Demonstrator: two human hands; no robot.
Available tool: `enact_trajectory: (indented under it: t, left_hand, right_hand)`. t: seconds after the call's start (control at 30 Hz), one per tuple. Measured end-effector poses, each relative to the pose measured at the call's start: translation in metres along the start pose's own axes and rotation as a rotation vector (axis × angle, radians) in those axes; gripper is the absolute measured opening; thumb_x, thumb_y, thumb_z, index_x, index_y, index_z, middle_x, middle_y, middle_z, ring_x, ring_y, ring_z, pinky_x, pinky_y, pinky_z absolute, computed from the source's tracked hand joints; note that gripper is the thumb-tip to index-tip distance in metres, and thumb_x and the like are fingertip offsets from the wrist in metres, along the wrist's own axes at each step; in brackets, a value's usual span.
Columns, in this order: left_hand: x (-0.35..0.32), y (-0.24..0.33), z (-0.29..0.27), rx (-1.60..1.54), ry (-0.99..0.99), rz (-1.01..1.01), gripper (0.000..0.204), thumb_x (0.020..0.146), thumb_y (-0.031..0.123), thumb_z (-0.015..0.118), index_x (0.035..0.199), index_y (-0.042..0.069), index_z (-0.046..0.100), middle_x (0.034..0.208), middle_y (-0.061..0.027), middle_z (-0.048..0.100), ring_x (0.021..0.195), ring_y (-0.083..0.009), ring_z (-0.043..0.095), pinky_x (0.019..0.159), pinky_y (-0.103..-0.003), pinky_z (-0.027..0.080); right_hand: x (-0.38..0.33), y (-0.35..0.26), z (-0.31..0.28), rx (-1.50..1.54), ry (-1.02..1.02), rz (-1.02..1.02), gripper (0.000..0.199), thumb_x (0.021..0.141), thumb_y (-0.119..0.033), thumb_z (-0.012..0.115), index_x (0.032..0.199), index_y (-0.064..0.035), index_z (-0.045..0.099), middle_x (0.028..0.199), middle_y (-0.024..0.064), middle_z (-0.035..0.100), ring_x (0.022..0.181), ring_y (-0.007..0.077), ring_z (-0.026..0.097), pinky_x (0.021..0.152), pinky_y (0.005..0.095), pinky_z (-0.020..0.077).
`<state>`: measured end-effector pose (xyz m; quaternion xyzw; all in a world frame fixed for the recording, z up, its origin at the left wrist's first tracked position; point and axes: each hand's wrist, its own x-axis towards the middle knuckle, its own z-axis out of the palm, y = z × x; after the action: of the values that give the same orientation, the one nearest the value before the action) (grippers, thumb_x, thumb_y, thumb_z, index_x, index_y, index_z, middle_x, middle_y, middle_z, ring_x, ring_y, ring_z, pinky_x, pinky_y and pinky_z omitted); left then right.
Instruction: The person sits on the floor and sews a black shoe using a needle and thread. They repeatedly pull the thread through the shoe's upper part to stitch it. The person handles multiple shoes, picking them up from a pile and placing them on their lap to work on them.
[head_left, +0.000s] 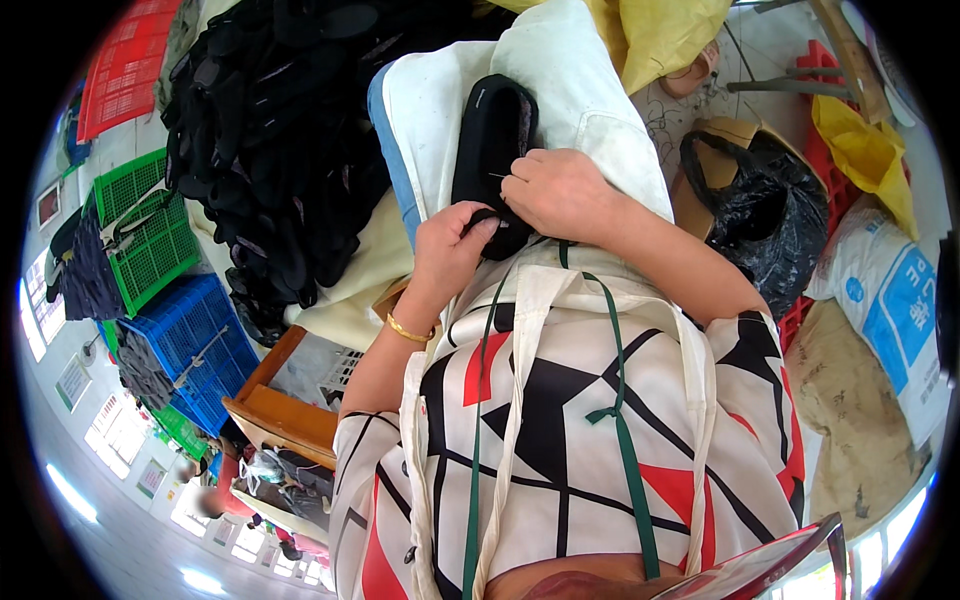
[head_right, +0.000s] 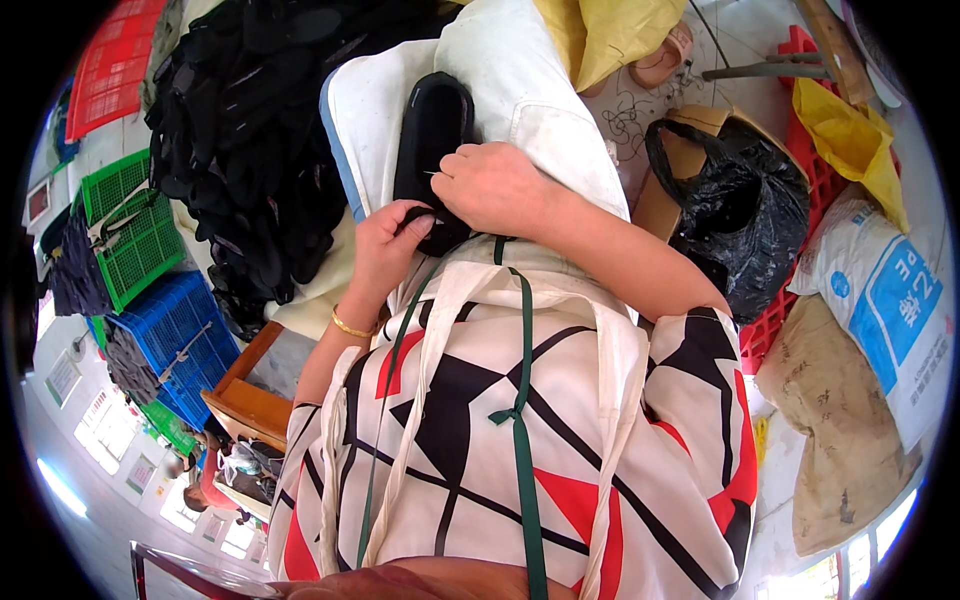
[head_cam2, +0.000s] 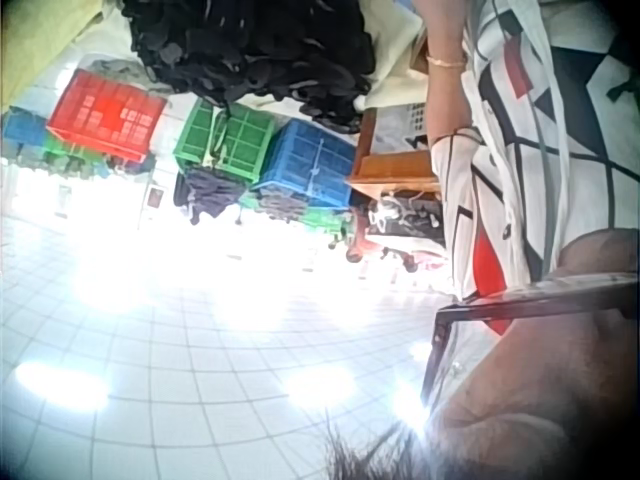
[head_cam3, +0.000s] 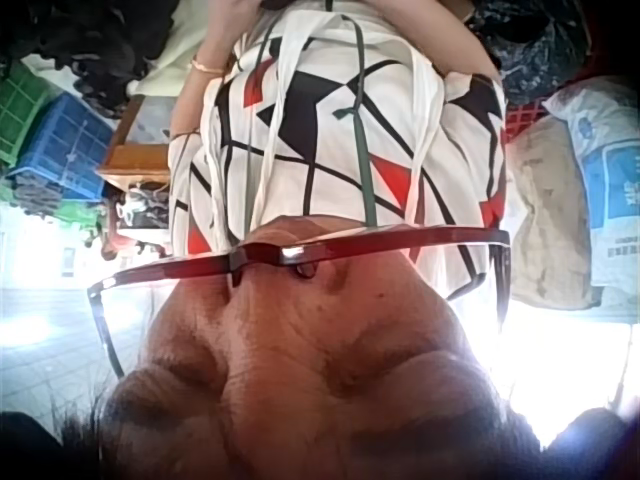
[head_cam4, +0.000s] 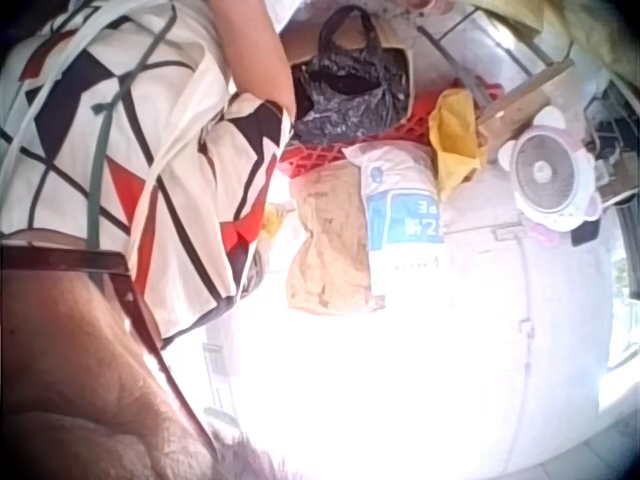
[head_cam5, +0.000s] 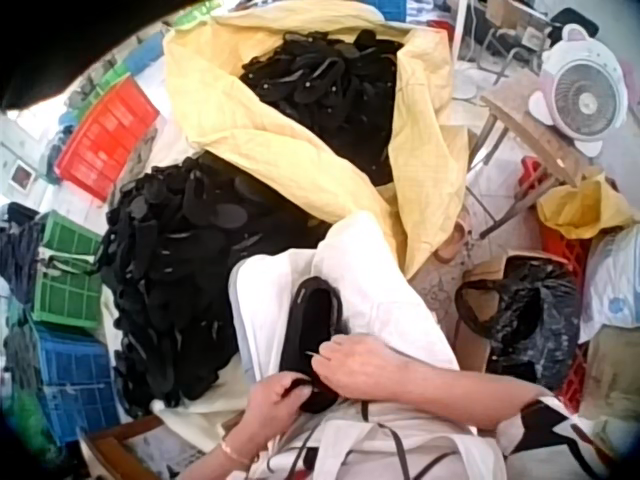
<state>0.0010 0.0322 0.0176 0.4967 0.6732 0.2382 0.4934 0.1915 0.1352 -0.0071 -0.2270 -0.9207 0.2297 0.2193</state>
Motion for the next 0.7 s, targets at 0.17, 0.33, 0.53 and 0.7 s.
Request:
enact_trajectory:
  t: [0.17, 0.33, 0.53, 0.7]
  left_hand:
    - [0.007, 0.005, -0.002, 0.041, -0.039, -0.075, 0.015, 0.089, 0.011, 0.068, 0.098, 0.000, 0.070, 0.077, -0.0021, 0.067, 0.069, -0.0071, 0.057, 0.063, -0.024, 0.047]
    - [0.013, 0.006, -0.004, 0.098, -0.065, -0.135, 0.016, 0.089, 0.014, 0.070, 0.097, 0.000, 0.070, 0.074, 0.0002, 0.065, 0.066, -0.0056, 0.054, 0.060, -0.023, 0.044]
    - [-0.018, -0.010, 0.008, -0.056, 0.214, -0.026, 0.034, 0.084, 0.021, 0.078, 0.101, -0.001, 0.060, 0.072, -0.0014, 0.059, 0.062, -0.0108, 0.052, 0.058, -0.026, 0.045]
    - [-0.032, -0.011, 0.016, 0.180, 0.267, -0.173, 0.054, 0.076, 0.032, 0.085, 0.106, 0.001, 0.053, 0.070, -0.0088, 0.060, 0.061, -0.0204, 0.057, 0.059, -0.034, 0.048]
  right_hand:
    - [0.006, 0.003, 0.020, -0.026, 0.199, 0.224, 0.012, 0.077, -0.013, 0.066, 0.069, -0.0120, 0.057, 0.067, 0.0037, 0.053, 0.063, 0.0244, 0.059, 0.052, 0.0380, 0.0472]
    - [0.019, 0.011, 0.029, 0.000, 0.237, 0.340, 0.018, 0.082, -0.015, 0.066, 0.068, -0.0100, 0.056, 0.065, 0.0073, 0.055, 0.058, 0.0286, 0.058, 0.051, 0.0411, 0.0466]
    - [0.012, 0.009, 0.010, 0.069, 0.250, 0.310, 0.023, 0.084, -0.018, 0.071, 0.069, -0.0080, 0.057, 0.064, 0.0084, 0.054, 0.059, 0.0293, 0.058, 0.052, 0.0421, 0.0453]
    - [0.012, -0.005, 0.004, 0.108, 0.314, 0.232, 0.020, 0.081, -0.014, 0.074, 0.070, -0.0079, 0.057, 0.065, 0.0080, 0.053, 0.060, 0.0294, 0.057, 0.051, 0.0405, 0.0458]
